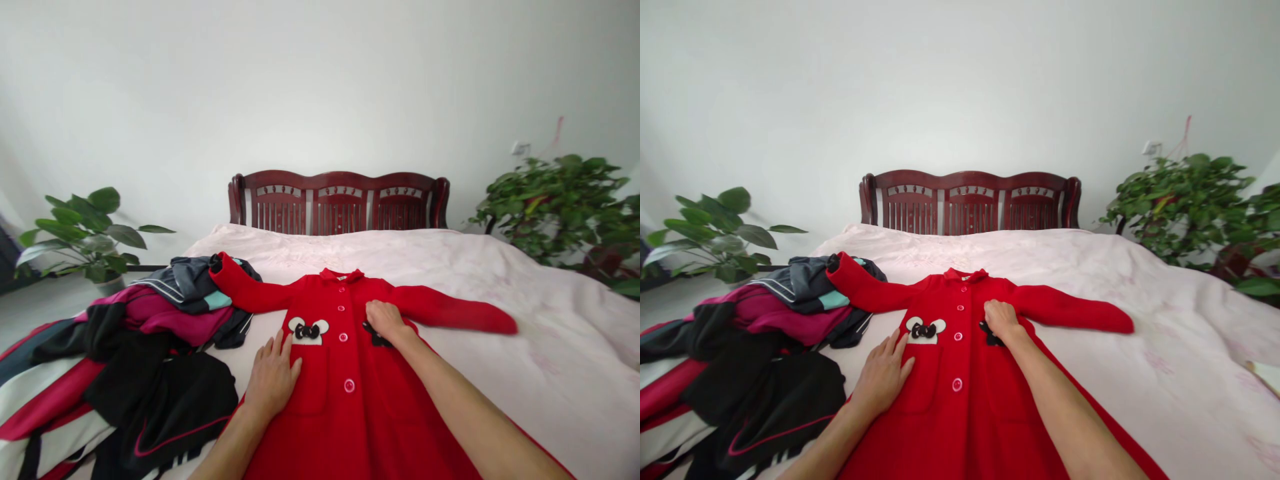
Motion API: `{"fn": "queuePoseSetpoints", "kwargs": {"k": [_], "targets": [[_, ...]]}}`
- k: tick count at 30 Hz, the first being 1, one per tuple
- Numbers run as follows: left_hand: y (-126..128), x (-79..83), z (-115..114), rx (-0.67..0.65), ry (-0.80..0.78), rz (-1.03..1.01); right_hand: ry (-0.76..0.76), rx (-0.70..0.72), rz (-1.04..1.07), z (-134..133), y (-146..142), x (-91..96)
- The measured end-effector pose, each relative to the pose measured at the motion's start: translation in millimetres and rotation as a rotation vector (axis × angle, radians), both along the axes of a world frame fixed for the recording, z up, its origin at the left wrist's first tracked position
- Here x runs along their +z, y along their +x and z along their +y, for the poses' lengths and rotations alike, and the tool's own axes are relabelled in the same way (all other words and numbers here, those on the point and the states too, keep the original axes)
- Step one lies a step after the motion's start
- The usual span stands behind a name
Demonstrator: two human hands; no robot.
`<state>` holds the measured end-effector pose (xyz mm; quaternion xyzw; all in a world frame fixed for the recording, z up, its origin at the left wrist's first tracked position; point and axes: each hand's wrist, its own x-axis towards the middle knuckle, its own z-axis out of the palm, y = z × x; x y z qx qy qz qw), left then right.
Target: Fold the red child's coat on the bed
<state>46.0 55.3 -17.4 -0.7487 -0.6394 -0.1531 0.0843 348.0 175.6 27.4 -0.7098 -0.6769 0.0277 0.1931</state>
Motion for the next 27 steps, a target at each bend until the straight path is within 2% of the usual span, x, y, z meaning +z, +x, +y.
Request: {"fn": "queuePoseSetpoints", "kwargs": {"k": [4, 7, 10, 12, 14, 16, 18, 20, 22, 23, 25, 26, 27], "targets": [[-0.3, -1.1, 0.6, 0.006, 0.003, -0.002, 0.067, -0.158, 0.173, 2.6, 28.4, -8.3], [-0.2, -1.3, 1.4, 0.010, -0.003, 0.010, 0.108, -0.165, 0.257, -1.0, 37.1, -12.3], [-0.7, -1.9, 2.3, 0.009, -0.009, 0.018, 0.157, -0.095, 0.240, -12.2, 24.2, -14.2], [-1.8, -2.4, 2.8, 0.001, -0.015, 0.018, 0.162, 0.008, 0.205, -23.9, 11.8, -16.8], [-3.2, -3.1, 3.1, -0.007, -0.019, 0.016, 0.067, 0.163, 0.120, -36.7, 7.9, -19.9], [-4.6, -3.7, 3.5, -0.014, -0.018, 0.015, -0.059, 0.242, 0.026, -47.8, 18.5, -20.8], [-5.3, -4.2, 4.2, -0.020, -0.016, 0.014, -0.124, 0.158, -0.032, -55.6, 38.4, -17.2], [-4.8, -4.5, 5.1, -0.017, -0.020, 0.011, -0.120, -0.021, -0.044, -61.9, 53.8, -10.8], [-3.8, -4.0, 5.7, -0.010, -0.030, 0.008, -0.103, -0.131, -0.057, -71.2, 51.9, -6.3], [-3.4, -3.3, 5.6, -0.006, -0.035, 0.005, -0.090, -0.143, -0.066, -78.3, 43.4, -6.3], [-3.4, -1.3, 4.6, -0.008, -0.043, -0.008, -0.061, -0.048, -0.070, -97.9, 17.5, -11.9], [-3.9, 0.0, 3.5, -0.014, -0.045, -0.016, -0.054, 0.046, -0.067, -109.6, 4.1, -16.7], [-4.7, 1.2, 2.3, -0.020, -0.046, -0.022, -0.046, 0.218, -0.028, -121.5, -7.1, -21.9]]}}
